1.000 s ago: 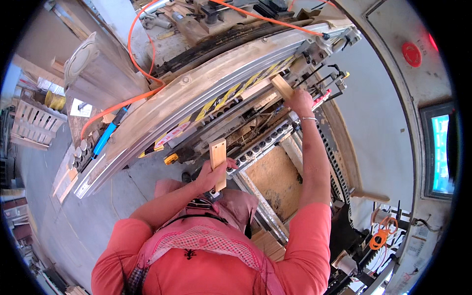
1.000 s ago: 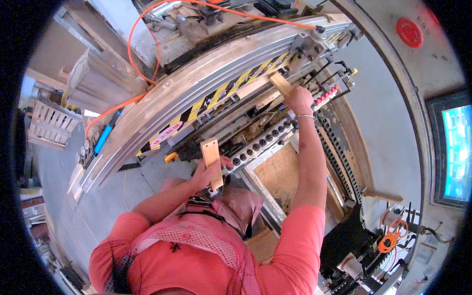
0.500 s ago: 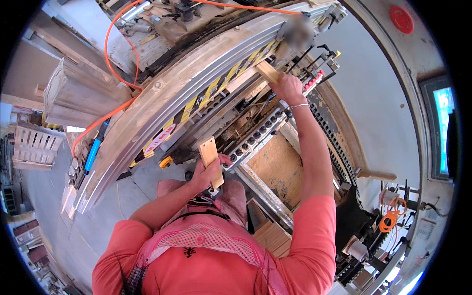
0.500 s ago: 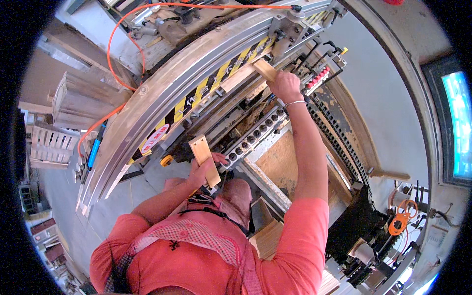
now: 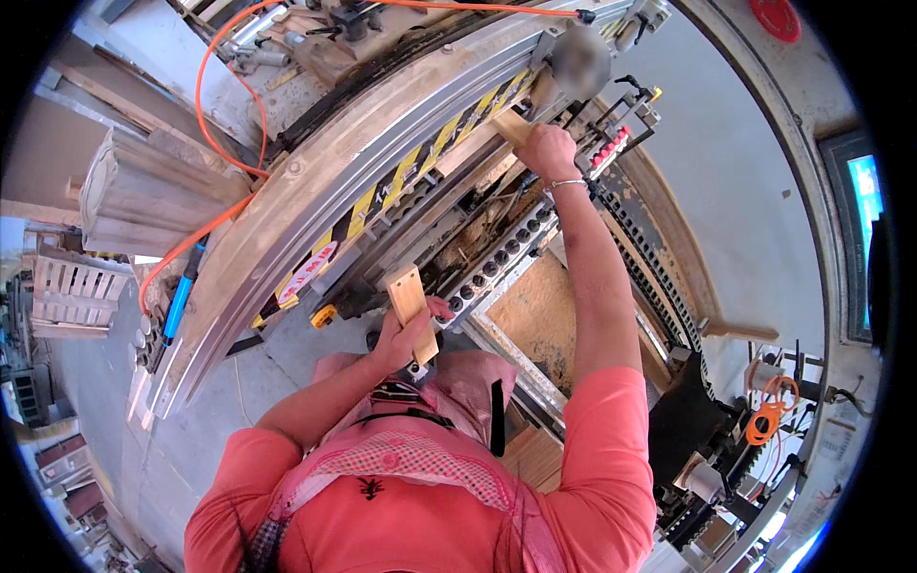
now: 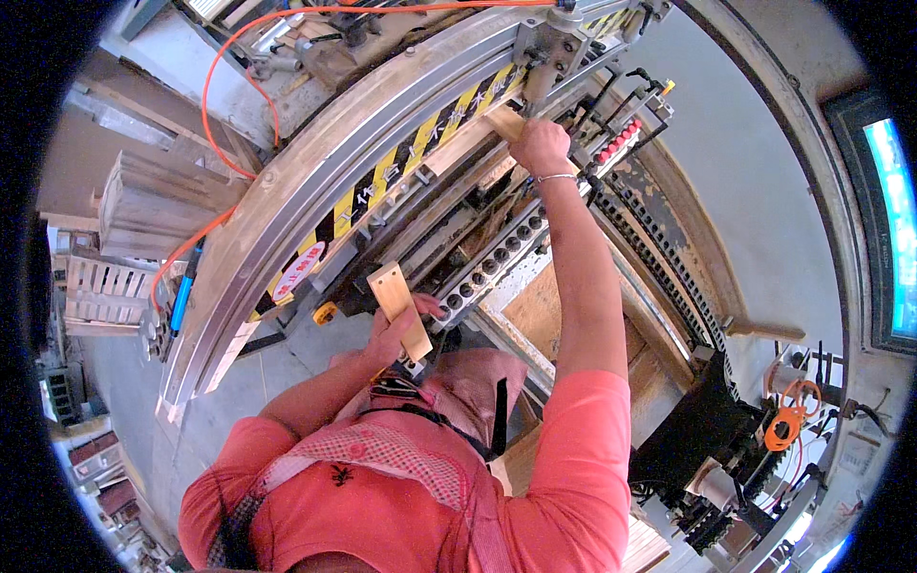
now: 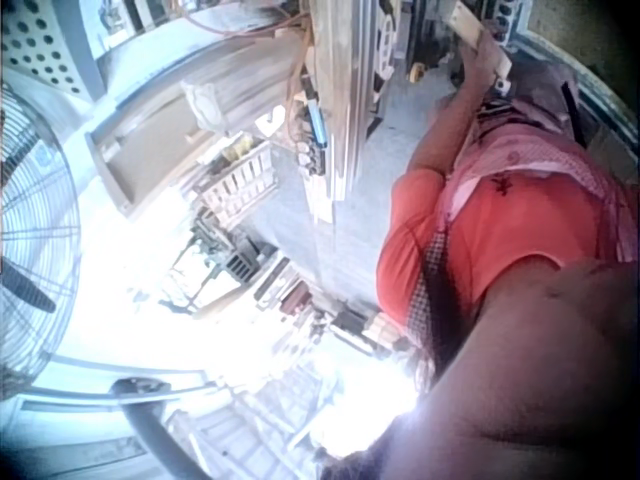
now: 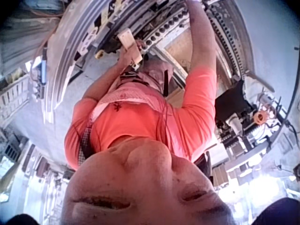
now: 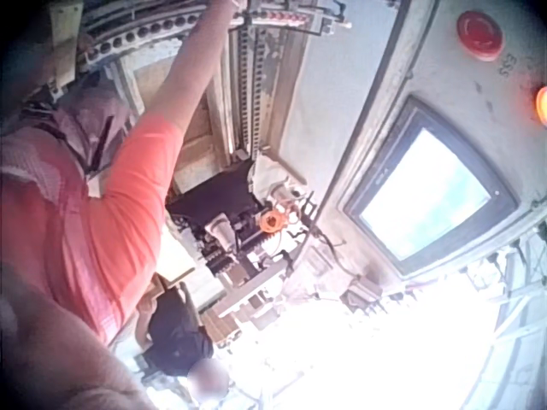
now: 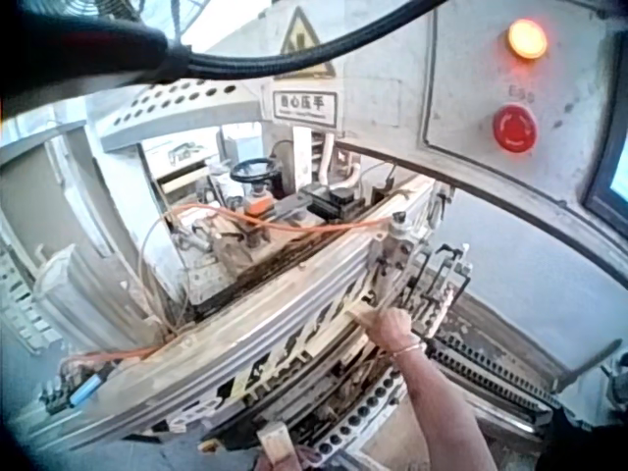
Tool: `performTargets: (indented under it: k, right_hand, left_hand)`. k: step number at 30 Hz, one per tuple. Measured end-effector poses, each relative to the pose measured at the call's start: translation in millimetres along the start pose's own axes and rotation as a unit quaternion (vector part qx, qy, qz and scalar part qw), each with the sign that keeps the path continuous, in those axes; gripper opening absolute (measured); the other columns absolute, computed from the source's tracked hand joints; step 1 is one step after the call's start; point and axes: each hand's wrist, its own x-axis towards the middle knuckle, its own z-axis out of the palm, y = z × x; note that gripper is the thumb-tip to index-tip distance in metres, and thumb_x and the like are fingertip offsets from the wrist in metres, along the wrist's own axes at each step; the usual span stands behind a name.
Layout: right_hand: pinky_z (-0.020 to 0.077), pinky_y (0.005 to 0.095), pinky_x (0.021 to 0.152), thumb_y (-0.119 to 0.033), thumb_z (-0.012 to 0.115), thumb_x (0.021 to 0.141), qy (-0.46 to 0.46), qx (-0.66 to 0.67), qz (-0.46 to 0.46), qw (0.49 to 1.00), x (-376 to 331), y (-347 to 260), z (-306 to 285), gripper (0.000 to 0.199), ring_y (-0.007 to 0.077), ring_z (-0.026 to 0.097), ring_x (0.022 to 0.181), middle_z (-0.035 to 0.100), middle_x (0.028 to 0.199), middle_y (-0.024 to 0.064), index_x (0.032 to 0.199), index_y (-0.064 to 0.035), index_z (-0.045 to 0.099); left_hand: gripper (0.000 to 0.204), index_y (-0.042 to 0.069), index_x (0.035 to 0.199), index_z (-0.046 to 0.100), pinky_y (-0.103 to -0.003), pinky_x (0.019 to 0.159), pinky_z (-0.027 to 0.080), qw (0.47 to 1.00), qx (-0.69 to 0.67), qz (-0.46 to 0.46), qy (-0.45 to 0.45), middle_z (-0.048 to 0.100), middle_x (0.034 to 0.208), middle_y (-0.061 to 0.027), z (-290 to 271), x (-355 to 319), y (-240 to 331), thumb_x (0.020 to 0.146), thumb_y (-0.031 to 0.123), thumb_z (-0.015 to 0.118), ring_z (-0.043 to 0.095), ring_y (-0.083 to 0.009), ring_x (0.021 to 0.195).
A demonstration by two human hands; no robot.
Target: The person operates a woodworking machine, repeatedly feeding small wooden blocks into the processing unit by hand. The person handles the blocks one at a time, placing them into the machine and then removing them to place them on a nearby stack.
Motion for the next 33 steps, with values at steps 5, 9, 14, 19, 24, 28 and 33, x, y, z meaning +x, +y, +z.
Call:
performTargets:
  k: [5,9,14,19,24,28,33]
  right_hand:
    - [0.0513,0.0381,0.075,-0.037,0.067,0.067,-0.006,0.015,0.021,1.000,-0.1,-3.1,-3.9,0.039,0.0322,0.064,0.084,0.065,0.089,0.0187,0.084,-0.0012,0.067]
    - [0.0513,0.0383,0.075,-0.037,0.067,0.067,-0.007,0.007,0.016,1.000,1.8,-0.7,-0.5,0.040,0.0320,0.064,0.084,0.065,0.089,0.0186,0.085,-0.0015,0.068]
    - [0.0513,0.0390,0.075,-0.036,0.066,0.067,0.009,0.004,-0.004,1.000,0.8,-0.1,-1.1,0.039,0.0324,0.064,0.084,0.065,0.088,0.0183,0.085,-0.0017,0.067]
    - [0.0513,0.0401,0.075,-0.036,0.066,0.067,-0.007,-0.004,0.003,1.000,3.8,-0.4,-0.2,0.038,0.0326,0.064,0.083,0.065,0.087,0.0182,0.084,-0.0016,0.067]
    - [0.0519,0.0397,0.073,-0.031,0.064,0.067,-0.001,-0.006,-0.004,1.000,1.6,-3.3,-1.2,0.033,0.0326,0.064,0.082,0.065,0.085,0.0189,0.082,-0.0019,0.067]
    - [0.0522,0.0393,0.073,-0.024,0.059,0.066,0.013,-0.005,-0.007,1.000,0.6,-2.3,-0.3,0.025,0.0318,0.065,0.081,0.066,0.083,0.0171,0.079,-0.0038,0.068]
    - [0.0527,0.0389,0.071,-0.022,0.059,0.067,0.012,0.001,-0.008,1.000,-0.9,-4.0,-3.2,0.025,0.0317,0.065,0.079,0.066,0.082,0.0168,0.082,-0.0042,0.067]
  left_hand:
    - [0.016,0.001,0.092,0.054,-0.038,0.094,0.037,0.999,-0.033,-0.018,0.008,0.062,0.095,-0.0130,1.4,0.9,5.7,0.091,0.012,0.042,0.051,-0.0227,0.102]
    - [0.015,0.001,0.092,0.053,-0.038,0.093,0.037,1.000,-0.015,-0.011,-0.001,0.062,0.096,-0.0132,1.1,1.8,5.3,0.091,0.013,0.043,0.051,-0.0230,0.103]
    - [0.015,0.001,0.092,0.051,-0.038,0.093,0.036,1.000,-0.016,-0.008,-0.002,0.061,0.097,-0.0127,-0.8,1.3,-1.0,0.090,0.013,0.044,0.050,-0.0230,0.103]
    - [0.014,0.001,0.093,0.051,-0.037,0.093,0.036,1.000,-0.007,-0.007,-0.012,0.061,0.096,-0.0126,0.7,1.8,2.6,0.089,0.013,0.045,0.050,-0.0226,0.103]
    - [0.013,0.002,0.093,0.052,-0.036,0.091,0.037,1.000,0.001,-0.009,-0.013,0.060,0.097,-0.0128,3.5,2.2,6.8,0.089,0.012,0.045,0.050,-0.0221,0.102]
    - [0.012,0.002,0.092,0.052,-0.036,0.090,0.037,0.999,-0.014,-0.028,-0.006,0.060,0.097,-0.0127,3.9,0.1,1.8,0.089,0.011,0.045,0.050,-0.0222,0.101]
    - [0.013,0.004,0.093,0.052,-0.038,0.093,0.036,0.999,0.018,-0.023,-0.015,0.060,0.099,-0.0130,3.2,0.9,1.9,0.088,0.014,0.045,0.049,-0.0232,0.105]
